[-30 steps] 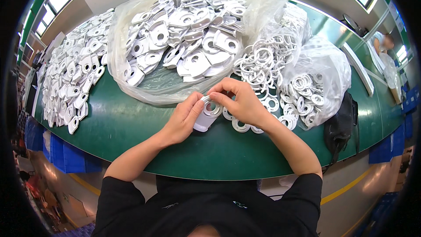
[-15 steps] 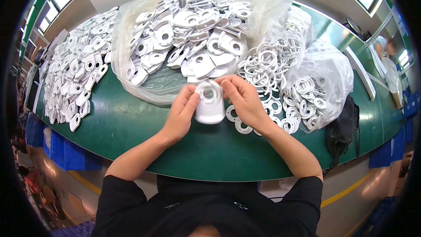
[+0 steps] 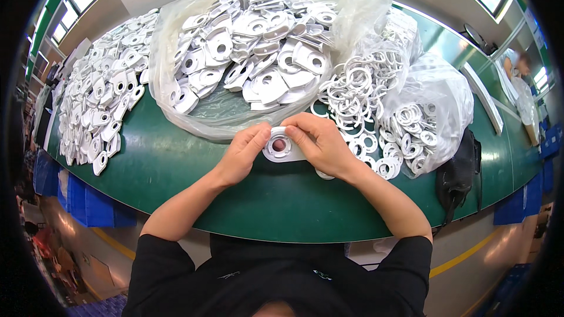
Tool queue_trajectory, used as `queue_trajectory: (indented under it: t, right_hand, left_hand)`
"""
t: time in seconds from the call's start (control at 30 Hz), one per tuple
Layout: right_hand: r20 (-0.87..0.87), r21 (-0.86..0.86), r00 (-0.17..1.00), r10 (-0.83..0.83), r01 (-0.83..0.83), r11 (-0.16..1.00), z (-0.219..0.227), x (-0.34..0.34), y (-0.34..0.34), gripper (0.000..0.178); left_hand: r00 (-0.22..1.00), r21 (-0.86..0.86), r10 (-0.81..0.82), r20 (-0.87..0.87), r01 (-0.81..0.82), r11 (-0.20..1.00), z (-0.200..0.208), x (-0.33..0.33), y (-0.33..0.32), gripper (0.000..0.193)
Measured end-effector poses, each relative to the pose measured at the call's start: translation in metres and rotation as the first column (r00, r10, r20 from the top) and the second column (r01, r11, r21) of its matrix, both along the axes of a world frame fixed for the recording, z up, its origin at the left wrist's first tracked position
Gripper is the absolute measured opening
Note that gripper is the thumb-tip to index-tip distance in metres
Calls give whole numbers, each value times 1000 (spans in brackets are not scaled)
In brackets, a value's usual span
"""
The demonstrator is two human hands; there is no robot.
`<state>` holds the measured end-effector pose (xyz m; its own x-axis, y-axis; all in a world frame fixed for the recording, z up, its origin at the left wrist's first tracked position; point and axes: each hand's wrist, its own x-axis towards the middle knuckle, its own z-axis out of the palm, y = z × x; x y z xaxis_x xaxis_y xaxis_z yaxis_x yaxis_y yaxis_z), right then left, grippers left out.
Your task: Assembling small plastic housings by inserting metal rings into them at a production workbench.
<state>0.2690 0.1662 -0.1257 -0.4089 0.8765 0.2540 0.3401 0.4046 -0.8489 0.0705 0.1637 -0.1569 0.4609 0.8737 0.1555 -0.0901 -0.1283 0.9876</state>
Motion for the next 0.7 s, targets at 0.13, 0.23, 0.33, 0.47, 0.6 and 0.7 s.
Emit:
queue_trajectory:
  t: [0.13, 0.23, 0.33, 0.47, 0.6, 0.7]
  right_hand:
    - [36, 76, 999, -3, 0, 997, -4, 0, 0, 16]
    - [80, 74, 996, -33, 27, 997, -5, -2, -4, 18]
    - [103, 58, 994, -32, 26, 998, -3, -1, -6, 18]
    - [20, -127, 1000, 11, -9, 992, 0, -1, -4, 17]
    - [-408, -318, 908, -90, -49, 947, -14, -4, 1, 14]
    - [-512, -339, 842, -169, -17, 941, -10, -3, 4, 10]
  left_hand:
    - [920, 272, 215, -328, -126, 954, 9, 2, -4, 31]
    - [903, 374, 286, -319, -157, 914, 2, 2, -2, 29]
    - [904, 335, 251, -345, -131, 933, 4, 1, -1, 31]
    - [914, 264, 211, -345, -121, 957, 2, -1, 1, 27]
    - [974, 50, 226, -13, -225, 973, -5, 13, -4, 28]
    - [973, 204, 213, -84, -193, 960, -9, 19, -13, 33]
